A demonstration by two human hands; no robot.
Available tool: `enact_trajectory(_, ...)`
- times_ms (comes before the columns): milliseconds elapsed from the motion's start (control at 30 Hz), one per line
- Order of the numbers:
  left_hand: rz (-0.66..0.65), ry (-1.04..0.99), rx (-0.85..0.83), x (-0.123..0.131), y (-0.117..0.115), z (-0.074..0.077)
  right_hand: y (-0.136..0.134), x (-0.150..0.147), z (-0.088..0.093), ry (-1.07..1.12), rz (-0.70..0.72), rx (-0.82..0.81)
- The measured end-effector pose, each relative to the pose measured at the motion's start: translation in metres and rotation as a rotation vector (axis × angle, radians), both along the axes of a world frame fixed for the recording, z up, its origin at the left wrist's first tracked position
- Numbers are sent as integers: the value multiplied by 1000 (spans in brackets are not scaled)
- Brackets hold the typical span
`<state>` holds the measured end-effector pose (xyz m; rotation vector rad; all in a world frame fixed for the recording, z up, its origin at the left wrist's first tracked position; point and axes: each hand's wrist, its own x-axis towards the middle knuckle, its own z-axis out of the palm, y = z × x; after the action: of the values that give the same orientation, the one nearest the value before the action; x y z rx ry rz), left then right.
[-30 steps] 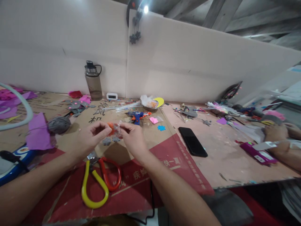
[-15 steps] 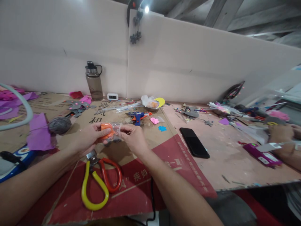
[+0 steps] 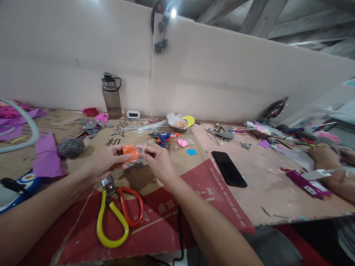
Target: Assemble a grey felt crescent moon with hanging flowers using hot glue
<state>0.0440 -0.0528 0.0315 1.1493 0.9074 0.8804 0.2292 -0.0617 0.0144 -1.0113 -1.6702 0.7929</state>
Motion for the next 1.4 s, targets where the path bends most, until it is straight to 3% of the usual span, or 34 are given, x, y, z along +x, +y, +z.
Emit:
enact_trajectory(367,96,28,-38,0,0,-3,-5,-3,-2,-84,17,84)
enact_trajectory(567,56,24,-70,1,1,-4,-6,-4,0,-83,-24,128)
enact_trajectory(867,99,-73,-74,6,-1,-7,-3,-1,0,-181,-61,240)
enact_trajectory(1133,195,-76,-6,7,0,-9,-4,-6,-2,-99,-96,208)
enact_trajectory(1400,91,1,9,5,0,-7,-3,-2,-2,-168,-71,219)
